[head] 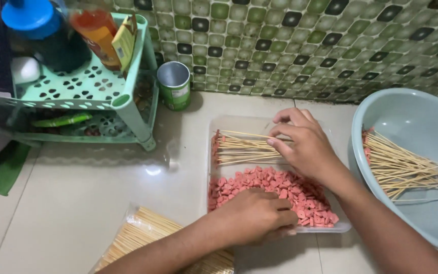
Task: Skewering small pieces of pink food onto wooden sticks manually.
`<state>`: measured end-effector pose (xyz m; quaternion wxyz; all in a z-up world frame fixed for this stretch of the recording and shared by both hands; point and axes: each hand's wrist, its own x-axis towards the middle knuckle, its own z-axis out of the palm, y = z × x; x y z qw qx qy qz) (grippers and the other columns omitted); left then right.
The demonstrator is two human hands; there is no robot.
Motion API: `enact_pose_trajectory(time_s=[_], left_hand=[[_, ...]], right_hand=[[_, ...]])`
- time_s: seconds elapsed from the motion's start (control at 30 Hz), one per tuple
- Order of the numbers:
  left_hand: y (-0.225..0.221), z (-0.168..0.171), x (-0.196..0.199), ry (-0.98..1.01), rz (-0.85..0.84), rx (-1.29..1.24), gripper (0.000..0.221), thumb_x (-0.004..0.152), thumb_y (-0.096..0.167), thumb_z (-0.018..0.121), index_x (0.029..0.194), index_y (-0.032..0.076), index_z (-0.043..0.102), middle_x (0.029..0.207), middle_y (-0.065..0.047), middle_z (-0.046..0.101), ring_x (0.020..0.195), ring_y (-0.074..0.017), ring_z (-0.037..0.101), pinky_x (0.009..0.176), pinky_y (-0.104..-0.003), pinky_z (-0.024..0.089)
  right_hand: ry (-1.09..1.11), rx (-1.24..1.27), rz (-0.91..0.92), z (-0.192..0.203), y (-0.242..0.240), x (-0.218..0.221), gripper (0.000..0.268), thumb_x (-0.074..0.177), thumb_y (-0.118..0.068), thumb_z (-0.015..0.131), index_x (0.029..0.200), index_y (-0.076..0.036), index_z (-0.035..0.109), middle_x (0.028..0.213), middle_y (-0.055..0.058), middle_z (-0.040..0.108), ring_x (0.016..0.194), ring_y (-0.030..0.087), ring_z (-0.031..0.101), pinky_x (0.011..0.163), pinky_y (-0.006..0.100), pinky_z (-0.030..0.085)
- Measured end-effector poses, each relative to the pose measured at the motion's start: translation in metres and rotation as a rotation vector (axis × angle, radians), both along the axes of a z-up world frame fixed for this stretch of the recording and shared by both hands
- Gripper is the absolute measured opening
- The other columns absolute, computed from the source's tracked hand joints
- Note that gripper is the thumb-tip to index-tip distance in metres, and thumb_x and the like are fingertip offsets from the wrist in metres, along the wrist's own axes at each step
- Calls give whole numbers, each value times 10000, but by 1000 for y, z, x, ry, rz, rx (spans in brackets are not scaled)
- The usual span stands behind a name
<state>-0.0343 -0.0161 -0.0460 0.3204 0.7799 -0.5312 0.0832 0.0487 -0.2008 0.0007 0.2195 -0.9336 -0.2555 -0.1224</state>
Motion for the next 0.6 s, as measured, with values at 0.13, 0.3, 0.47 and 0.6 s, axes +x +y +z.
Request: enact_pose_trajectory(time_s=[0.13, 0.3, 0.47, 0.6], left_hand=[[-1, -2, 0, -14, 18, -8, 111, 915, 201, 664, 937, 94, 644, 945, -68, 695, 817, -269, 690, 695, -416, 554], [1, 1, -2, 51, -9, -37, 169, 943, 245, 650, 942, 76, 650, 951, -73, 688, 834, -273, 695, 738, -407, 550], [0, -4, -2, 92, -37, -32, 171, 929, 240, 663, 953, 71, 657, 968, -83, 684, 848, -280, 689, 759, -415, 549], [-3, -8, -3, 64, -13, -29, 177, 906, 242, 686, 975, 80, 666, 977, -79, 688, 876, -276, 698, 760, -410, 548]], right_hand=[[61, -44, -55, -22, 5, 25, 71, 847, -167, 742, 839, -103, 772, 1267, 61, 601, 1152, 262, 519, 1003, 414, 397], [11, -71, -87, -44, 10, 29, 76, 825, -227, 764, 838, -161, 799, 1345, 32, 572, 1258, 251, 457, 1108, 441, 279], [-15, -89, -103, -49, 14, 29, 75, 834, -217, 760, 869, -172, 808, 1358, 59, 569, 1294, 270, 436, 1143, 475, 248], [-23, -158, -118, -53, 17, 30, 101, 852, -269, 746, 887, -199, 810, 1368, 33, 555, 1295, 250, 416, 1172, 479, 180]])
